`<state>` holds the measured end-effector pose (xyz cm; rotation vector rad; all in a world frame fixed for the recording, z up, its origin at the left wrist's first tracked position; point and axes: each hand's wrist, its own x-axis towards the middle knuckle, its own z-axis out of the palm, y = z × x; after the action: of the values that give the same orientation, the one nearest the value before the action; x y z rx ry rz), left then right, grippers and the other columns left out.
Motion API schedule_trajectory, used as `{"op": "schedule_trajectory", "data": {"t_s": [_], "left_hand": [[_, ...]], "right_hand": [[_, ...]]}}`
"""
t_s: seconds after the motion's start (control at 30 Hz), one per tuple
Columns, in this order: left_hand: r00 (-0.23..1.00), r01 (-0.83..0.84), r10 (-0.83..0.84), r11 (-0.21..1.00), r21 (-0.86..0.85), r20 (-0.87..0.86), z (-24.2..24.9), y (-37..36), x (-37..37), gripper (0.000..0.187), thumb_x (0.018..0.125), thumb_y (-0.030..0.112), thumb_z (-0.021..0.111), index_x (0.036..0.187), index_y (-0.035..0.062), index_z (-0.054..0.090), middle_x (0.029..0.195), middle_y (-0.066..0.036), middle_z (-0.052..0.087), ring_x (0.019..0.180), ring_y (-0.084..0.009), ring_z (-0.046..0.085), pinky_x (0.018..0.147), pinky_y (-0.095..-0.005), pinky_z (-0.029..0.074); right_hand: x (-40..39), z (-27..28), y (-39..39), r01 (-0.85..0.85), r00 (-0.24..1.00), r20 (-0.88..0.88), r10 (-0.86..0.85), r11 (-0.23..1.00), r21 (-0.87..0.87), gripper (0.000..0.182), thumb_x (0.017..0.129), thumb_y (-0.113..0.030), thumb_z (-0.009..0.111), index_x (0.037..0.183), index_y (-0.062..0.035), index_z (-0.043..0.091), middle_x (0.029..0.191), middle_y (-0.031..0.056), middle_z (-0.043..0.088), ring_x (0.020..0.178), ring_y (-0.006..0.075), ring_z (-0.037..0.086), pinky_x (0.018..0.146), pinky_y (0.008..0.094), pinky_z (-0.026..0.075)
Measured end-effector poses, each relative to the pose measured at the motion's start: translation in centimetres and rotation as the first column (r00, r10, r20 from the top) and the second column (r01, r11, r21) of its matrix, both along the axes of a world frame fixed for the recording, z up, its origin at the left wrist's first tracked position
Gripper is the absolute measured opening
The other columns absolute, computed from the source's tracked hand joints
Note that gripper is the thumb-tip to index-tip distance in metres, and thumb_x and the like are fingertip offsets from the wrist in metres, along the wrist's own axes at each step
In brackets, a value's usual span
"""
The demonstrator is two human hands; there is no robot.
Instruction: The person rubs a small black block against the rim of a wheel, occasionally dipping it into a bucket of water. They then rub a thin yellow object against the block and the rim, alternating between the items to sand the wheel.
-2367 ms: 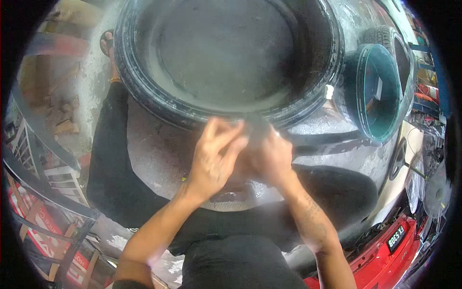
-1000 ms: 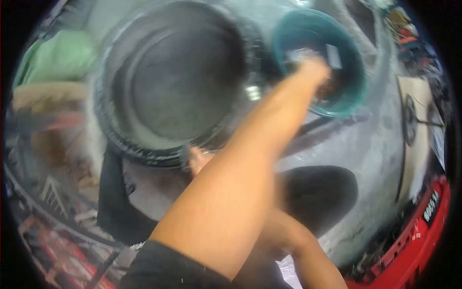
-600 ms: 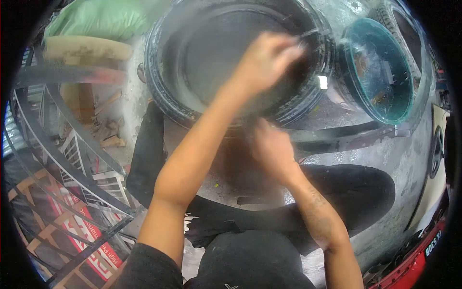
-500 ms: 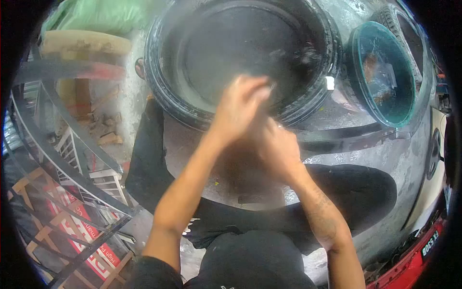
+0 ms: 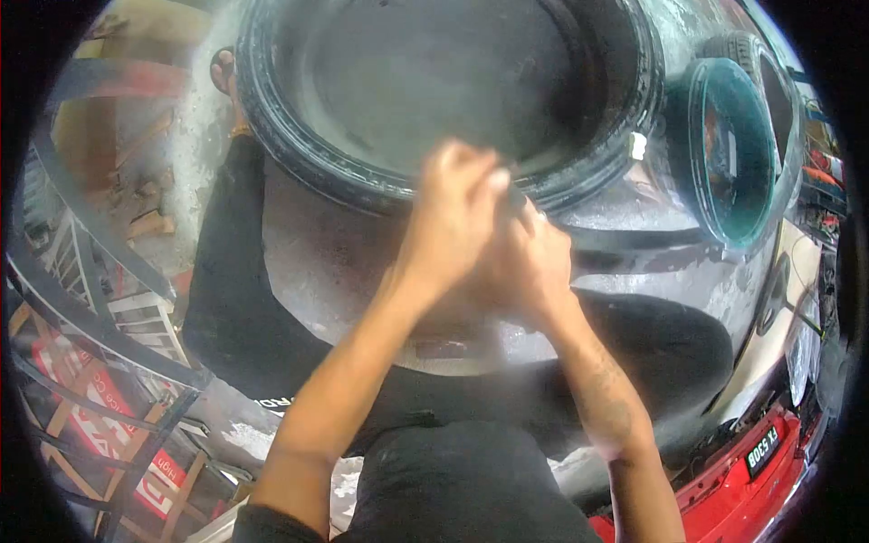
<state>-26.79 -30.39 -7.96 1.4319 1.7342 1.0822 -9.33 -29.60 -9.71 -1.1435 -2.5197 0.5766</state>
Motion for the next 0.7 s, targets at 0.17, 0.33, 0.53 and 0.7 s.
{"op": "schedule_trajectory", "data": {"t_s": [0.17, 0.33, 0.53, 0.7], "left_hand": [[0.997, 0.039, -0.042, 0.999, 0.033, 0.068, 2.7, -3.9, -0.3, 0.032, 0.105, 0.013, 0.071, 0.128, -0.0081, 0.074, 0.115, -0.019, 0.069, 0.104, -0.0303, 0.071, 0.092, -0.0371, 0.056], [0.999, 0.010, -0.005, 0.994, 0.113, -0.049, -1.3, 2.5, 0.8, 0.036, 0.104, 0.021, 0.070, 0.122, -0.0092, 0.075, 0.110, -0.022, 0.071, 0.104, -0.0315, 0.072, 0.094, -0.0379, 0.055], [0.957, -0.192, 0.181, 0.981, 0.024, 0.227, -0.4, 0.5, -2.2, 0.032, 0.106, 0.019, 0.070, 0.123, -0.0081, 0.076, 0.116, -0.018, 0.072, 0.108, -0.0254, 0.072, 0.092, -0.0356, 0.056], [0.999, -0.017, 0.022, 0.990, 0.141, -0.040, 0.4, -2.5, -0.1, 0.028, 0.105, 0.010, 0.067, 0.124, -0.0091, 0.074, 0.123, -0.023, 0.070, 0.110, -0.0375, 0.071, 0.097, -0.0402, 0.055]], "right_hand": [[0.0, -0.5, -0.4, 0.002, 1.000, -0.009, -0.001, 0.999, 0.043, 0.050, 0.074, -0.016, 0.083, 0.118, 0.0029, 0.067, 0.133, 0.0221, 0.067, 0.092, 0.0359, 0.074, 0.075, 0.0453, 0.062], [0.0, -0.1, -0.2, 0.019, 0.998, 0.054, -0.018, 0.999, -0.028, 0.044, 0.080, -0.013, 0.080, 0.119, 0.0020, 0.067, 0.126, 0.0209, 0.068, 0.094, 0.0384, 0.073, 0.078, 0.0453, 0.063], [-0.1, -0.6, 0.0, 0.027, 1.000, -0.011, -0.027, 0.999, 0.030, 0.047, 0.081, -0.015, 0.081, 0.123, 0.0010, 0.067, 0.123, 0.0197, 0.068, 0.097, 0.0385, 0.073, 0.081, 0.0463, 0.063], [-0.3, -0.1, -0.1, 0.007, 0.998, 0.056, -0.004, 0.999, -0.043, 0.054, 0.078, -0.017, 0.082, 0.125, 0.0019, 0.066, 0.130, 0.0204, 0.067, 0.099, 0.0387, 0.073, 0.081, 0.0465, 0.062]]}}
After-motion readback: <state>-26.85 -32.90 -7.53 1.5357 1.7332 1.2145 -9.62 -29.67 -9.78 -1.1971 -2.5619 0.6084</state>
